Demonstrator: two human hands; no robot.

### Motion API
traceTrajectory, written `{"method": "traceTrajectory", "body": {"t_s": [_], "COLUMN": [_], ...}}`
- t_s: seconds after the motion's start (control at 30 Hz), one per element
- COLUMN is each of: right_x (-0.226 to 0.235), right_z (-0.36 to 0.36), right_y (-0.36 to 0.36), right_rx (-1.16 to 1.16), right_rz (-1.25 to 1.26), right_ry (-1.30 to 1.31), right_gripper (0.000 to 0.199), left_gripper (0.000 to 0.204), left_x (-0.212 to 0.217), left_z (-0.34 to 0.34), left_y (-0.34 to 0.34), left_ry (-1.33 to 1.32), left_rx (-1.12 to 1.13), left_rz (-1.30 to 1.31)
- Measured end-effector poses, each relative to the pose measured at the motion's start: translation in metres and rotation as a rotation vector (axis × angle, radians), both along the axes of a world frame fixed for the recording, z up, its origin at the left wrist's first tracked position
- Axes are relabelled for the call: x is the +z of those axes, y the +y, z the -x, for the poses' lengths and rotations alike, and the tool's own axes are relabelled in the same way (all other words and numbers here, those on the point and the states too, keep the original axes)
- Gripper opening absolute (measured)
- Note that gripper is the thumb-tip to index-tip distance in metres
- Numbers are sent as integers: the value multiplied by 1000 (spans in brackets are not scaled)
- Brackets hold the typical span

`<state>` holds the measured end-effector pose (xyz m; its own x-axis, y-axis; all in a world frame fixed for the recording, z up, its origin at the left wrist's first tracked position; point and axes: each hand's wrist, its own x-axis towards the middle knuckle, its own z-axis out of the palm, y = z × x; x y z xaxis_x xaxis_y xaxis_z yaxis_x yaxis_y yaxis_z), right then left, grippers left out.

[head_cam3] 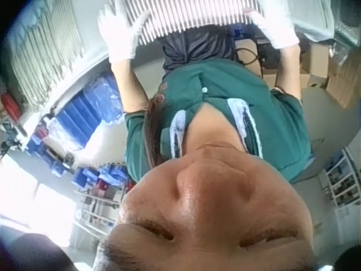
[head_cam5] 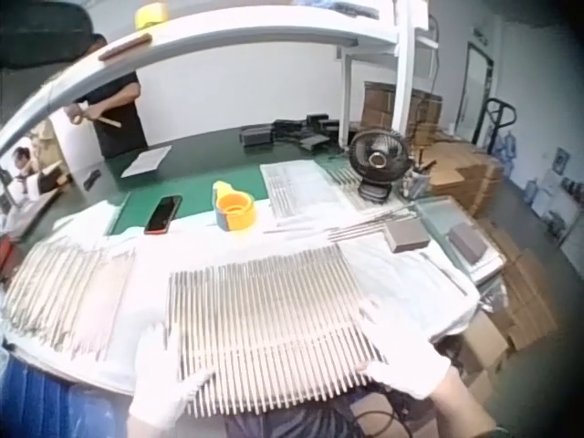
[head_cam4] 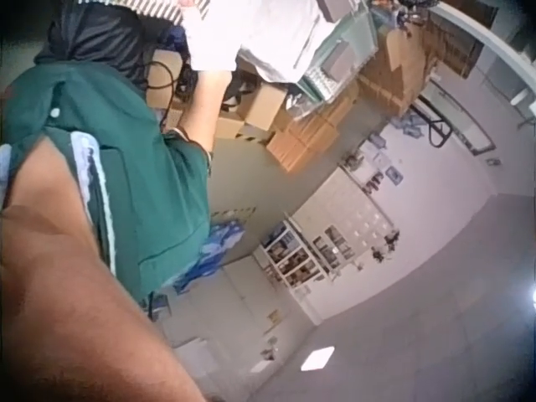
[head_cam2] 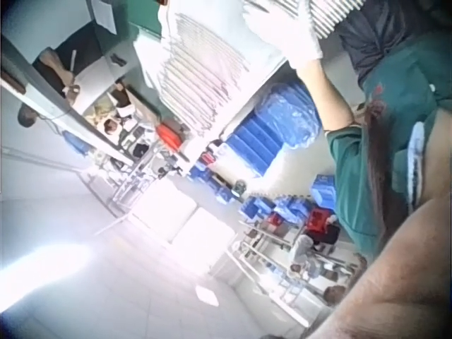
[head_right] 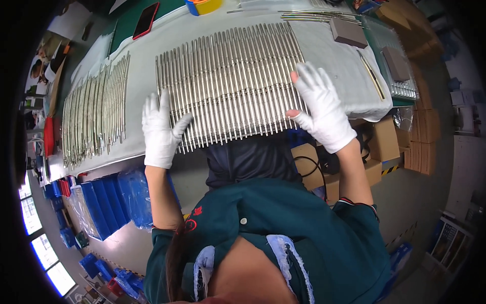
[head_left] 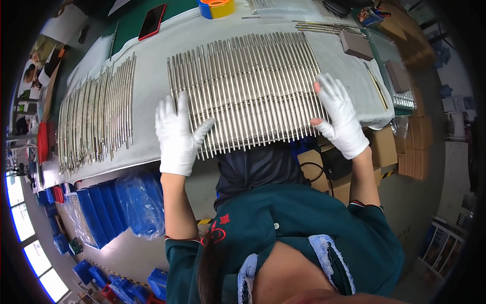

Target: The recorder is inspecting and aligning long metal rods on a production table using an alignment block.

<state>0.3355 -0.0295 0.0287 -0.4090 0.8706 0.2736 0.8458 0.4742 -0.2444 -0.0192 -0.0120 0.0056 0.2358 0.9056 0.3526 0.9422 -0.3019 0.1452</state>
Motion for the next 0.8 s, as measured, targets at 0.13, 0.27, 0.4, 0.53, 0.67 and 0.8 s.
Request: {"method": "traceTrajectory", "body": {"t_s": [0.13, 0.27, 0.4, 0.53, 0.67, 0.8], "right_x": [0, -8, -9, -5, 0, 1], "right_z": [-28, -26, -24, -43, -54, -51], "right_y": [-4, 0, 4, 4, -8, -20], "right_rx": [-137, -118, -111, -158, -151, -72], "right_rz": [-7, 37, 53, -2, 111, 286], "right_ry": [-32, -20, 78, 247, 287, 283], "right_gripper": [62, 53, 48, 47, 54, 65], "left_gripper": [80, 75, 72, 61, 58, 56], "left_x": [-10, -1, -13, -6, -20, -17], "left_z": [10, 7, 12, 15, 27, 40], "left_y": [3, 4, 5, -1, 9, 13], "left_ry": [0, 8, -43, -615, -1180, -3161], "left_rx": [90, 52, 31, -3, -263, -289], "left_rz": [63, 65, 65, 237, 246, 582]}}
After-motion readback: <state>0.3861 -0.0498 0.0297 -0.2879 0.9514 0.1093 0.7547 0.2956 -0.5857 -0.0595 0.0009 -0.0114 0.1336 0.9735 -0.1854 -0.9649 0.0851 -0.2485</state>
